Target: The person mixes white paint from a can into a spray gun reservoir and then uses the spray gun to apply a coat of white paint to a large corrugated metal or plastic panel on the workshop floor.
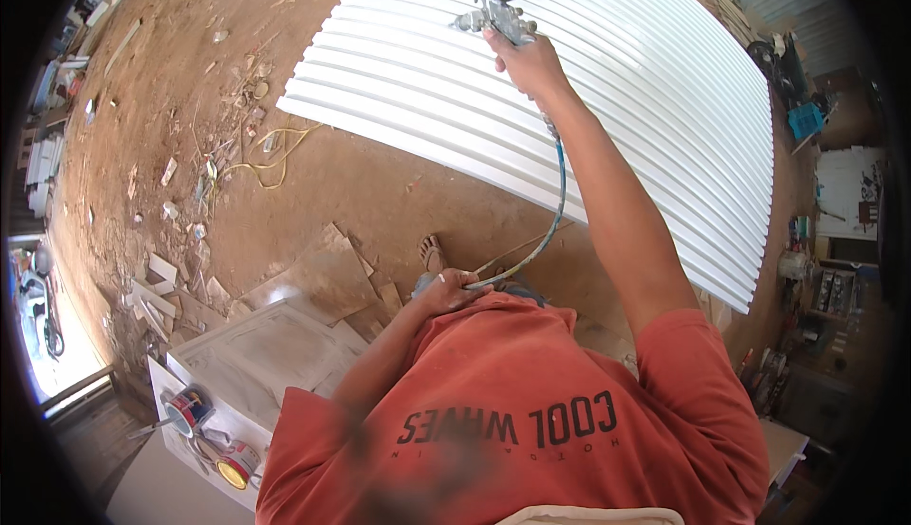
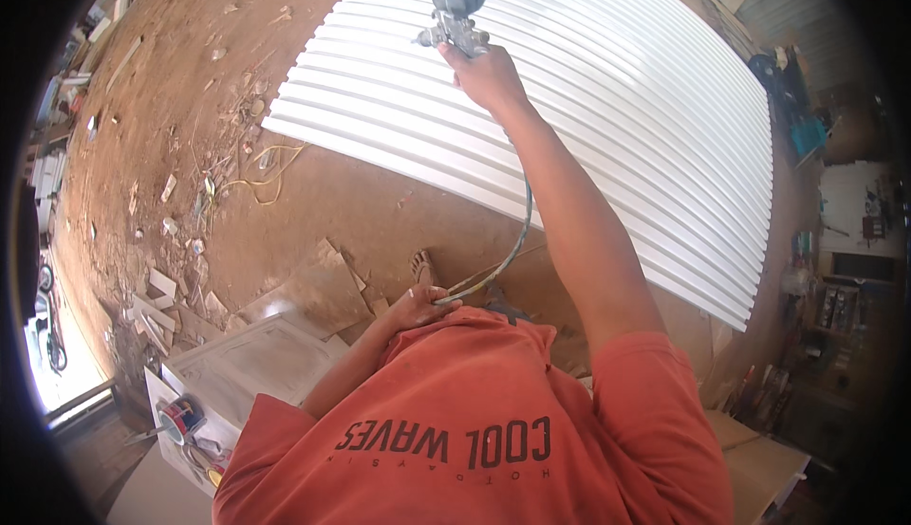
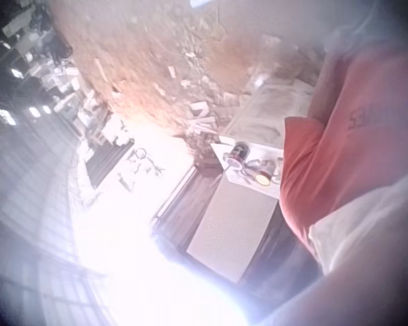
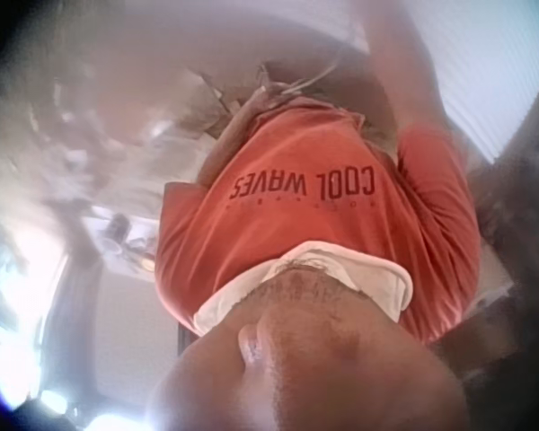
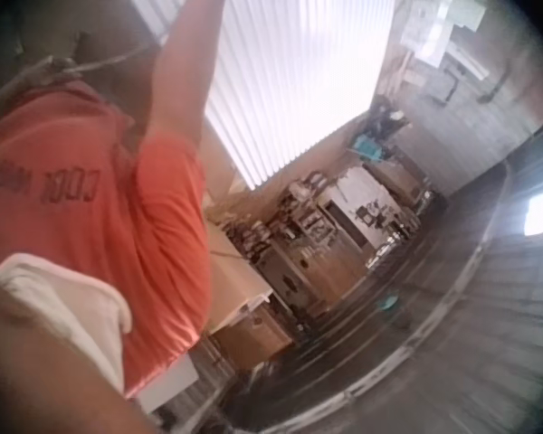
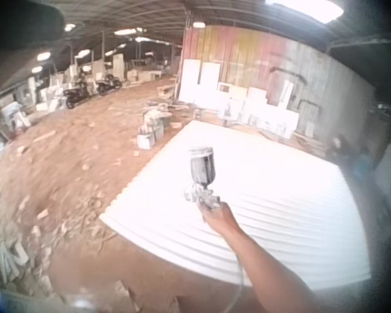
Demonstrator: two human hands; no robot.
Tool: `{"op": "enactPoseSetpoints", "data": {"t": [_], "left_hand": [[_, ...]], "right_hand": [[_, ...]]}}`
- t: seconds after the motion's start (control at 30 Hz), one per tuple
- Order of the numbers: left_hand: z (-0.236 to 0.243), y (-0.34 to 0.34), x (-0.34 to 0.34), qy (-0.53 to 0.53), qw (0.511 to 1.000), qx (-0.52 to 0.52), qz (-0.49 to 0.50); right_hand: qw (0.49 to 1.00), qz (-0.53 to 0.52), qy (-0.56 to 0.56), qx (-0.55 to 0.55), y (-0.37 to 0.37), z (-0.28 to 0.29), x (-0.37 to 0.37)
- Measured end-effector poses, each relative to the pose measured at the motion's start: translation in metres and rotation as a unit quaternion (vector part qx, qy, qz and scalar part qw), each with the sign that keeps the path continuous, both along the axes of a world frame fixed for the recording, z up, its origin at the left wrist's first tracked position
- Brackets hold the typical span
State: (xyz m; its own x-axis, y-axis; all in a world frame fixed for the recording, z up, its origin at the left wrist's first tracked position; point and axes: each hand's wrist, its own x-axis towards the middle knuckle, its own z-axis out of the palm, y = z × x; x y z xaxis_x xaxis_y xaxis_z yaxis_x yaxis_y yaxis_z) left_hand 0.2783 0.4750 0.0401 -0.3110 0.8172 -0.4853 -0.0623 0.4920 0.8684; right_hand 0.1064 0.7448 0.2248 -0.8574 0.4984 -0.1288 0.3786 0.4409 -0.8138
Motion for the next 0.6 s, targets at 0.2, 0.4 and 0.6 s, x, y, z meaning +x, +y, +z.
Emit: {"op": "enactPoseSetpoints", "data": {"t": [0.2, 0.4, 0.6], "left_hand": [[-0.001, 0.018, -0.021, 0.087, 0.990, 0.047, -0.103], [-0.033, 0.028, -0.022, 0.044, 0.982, 0.135, -0.128], [-0.039, 0.018, -0.032, 0.076, 0.980, 0.134, -0.129]], "right_hand": [[0.993, -0.108, -0.010, 0.043, 0.081, -0.065, 0.099], [0.961, -0.242, -0.084, 0.106, 0.104, -0.089, 0.216], [0.977, -0.183, -0.056, 0.087, 0.081, -0.099, 0.180]]}}
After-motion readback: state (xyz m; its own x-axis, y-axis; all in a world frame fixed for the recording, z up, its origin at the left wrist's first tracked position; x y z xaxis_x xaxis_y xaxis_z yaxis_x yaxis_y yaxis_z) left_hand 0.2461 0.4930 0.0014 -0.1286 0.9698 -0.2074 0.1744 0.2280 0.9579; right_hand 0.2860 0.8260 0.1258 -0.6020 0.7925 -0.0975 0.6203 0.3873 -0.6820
